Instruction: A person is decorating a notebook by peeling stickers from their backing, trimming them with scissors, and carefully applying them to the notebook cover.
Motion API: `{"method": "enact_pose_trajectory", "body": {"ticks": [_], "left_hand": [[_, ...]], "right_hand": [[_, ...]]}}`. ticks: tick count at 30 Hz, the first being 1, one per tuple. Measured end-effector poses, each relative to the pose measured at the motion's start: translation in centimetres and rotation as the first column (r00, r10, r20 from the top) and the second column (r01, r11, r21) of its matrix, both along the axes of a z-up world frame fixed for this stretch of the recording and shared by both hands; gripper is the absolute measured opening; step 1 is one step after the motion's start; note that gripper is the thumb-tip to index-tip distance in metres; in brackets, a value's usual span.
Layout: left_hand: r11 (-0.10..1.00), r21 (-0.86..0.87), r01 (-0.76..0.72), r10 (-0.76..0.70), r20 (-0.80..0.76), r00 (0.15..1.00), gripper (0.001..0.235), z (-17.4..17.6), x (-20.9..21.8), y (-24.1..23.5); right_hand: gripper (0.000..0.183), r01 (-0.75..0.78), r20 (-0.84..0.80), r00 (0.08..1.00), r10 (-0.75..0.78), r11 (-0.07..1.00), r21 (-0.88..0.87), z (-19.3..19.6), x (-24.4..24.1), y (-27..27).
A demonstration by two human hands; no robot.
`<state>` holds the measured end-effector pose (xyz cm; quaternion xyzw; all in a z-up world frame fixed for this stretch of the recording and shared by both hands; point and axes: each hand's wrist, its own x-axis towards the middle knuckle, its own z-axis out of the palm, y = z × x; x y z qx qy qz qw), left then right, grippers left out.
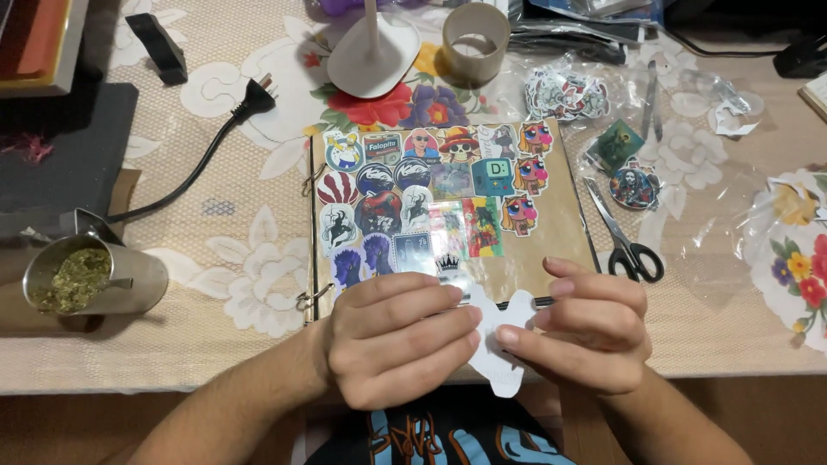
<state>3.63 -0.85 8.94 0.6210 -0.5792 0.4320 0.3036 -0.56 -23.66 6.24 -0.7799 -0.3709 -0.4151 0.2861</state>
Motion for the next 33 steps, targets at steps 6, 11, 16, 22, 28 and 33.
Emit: {"method": "enact_pose_trajectory", "body": {"ticks": [6,11,16,22,28,33], "left_hand": [[1.000,-0.016,-0.001,0.000,-0.026,1.000,0.017,-0.1,-0.1,-0.2],[0.997,-0.028,-0.079,0.080,0.047,0.996,0.009,-1.8,-1.0,-0.5],[0.985,-0.006,-0.171,0.171,-0.004,0.985,0.016,-5.7,-4.1,-0.3],[0.985,0.041,-0.168,0.173,-0.243,0.955,0.012,-9.4,-7.2,0.9],[0.992,0.000,-0.128,0.110,-0.519,0.848,0.009,-9.4,-6.6,1.0],[0.991,-0.044,-0.126,0.002,-0.939,0.343,0.032,-8.0,-2.8,0.2]], "right_hand": [[0.018,-0.041,-0.014,0.999,0.042,0.996,0.075,0.3,0.2,0.7],[0.028,-0.059,-0.040,0.997,0.064,0.991,0.119,-0.7,-0.1,0.6],[0.018,-0.182,-0.199,0.960,0.195,0.980,0.085,-3.9,-1.6,0.0],[0.017,-0.279,-0.238,0.932,0.272,0.960,0.004,-5.9,-2.3,0.5],[0.022,-0.328,-0.332,0.887,0.321,0.944,0.037,-7.0,-1.8,-0.2],[0.010,0.005,-0.690,0.650,0.318,0.906,0.423,-8.2,1.5,-2.9]]}}
